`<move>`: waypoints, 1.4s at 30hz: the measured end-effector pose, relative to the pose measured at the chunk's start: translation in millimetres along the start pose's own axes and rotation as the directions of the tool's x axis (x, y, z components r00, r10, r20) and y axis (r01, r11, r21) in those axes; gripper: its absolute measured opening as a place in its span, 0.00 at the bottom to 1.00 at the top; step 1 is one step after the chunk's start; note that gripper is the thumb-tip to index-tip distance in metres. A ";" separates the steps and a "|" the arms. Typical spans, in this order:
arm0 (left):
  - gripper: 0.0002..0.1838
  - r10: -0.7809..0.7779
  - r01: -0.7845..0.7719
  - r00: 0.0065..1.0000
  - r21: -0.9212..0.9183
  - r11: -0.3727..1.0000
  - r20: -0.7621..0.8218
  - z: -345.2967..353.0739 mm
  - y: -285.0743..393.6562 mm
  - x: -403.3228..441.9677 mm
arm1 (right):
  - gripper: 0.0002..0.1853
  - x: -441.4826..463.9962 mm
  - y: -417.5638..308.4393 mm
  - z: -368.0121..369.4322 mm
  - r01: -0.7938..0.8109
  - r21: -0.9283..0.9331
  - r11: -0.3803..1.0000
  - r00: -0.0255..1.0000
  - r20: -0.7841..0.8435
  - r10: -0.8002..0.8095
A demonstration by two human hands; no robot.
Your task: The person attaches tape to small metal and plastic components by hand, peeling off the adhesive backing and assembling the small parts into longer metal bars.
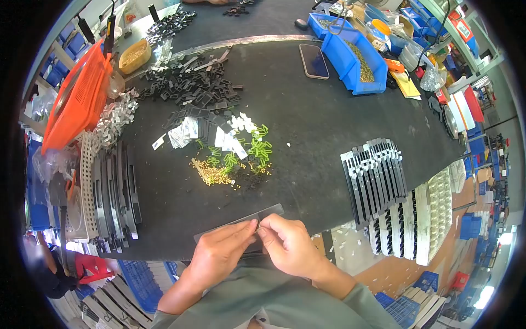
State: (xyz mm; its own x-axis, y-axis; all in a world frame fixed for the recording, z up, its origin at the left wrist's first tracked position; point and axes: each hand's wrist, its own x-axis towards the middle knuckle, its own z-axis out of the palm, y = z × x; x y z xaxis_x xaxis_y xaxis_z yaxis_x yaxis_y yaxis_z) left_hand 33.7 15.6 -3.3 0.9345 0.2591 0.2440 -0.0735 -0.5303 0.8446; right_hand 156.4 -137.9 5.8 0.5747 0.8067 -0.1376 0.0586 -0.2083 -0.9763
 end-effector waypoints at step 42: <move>0.27 -0.282 0.330 0.938 0.276 0.903 -0.199 -13.5 -11.9 -21.3 | 0.19 -1.8 56.4 61.0 0.615 -0.277 0.738 0.779 0.072 -0.622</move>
State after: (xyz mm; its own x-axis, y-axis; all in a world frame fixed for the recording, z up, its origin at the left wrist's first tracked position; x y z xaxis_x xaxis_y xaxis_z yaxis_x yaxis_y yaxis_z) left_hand 10.0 27.3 -12.1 0.8282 0.5539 0.0854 0.3383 -0.6157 0.7117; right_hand 108.9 -117.4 -59.2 0.3523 0.7984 0.4884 0.6229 0.1894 -0.7590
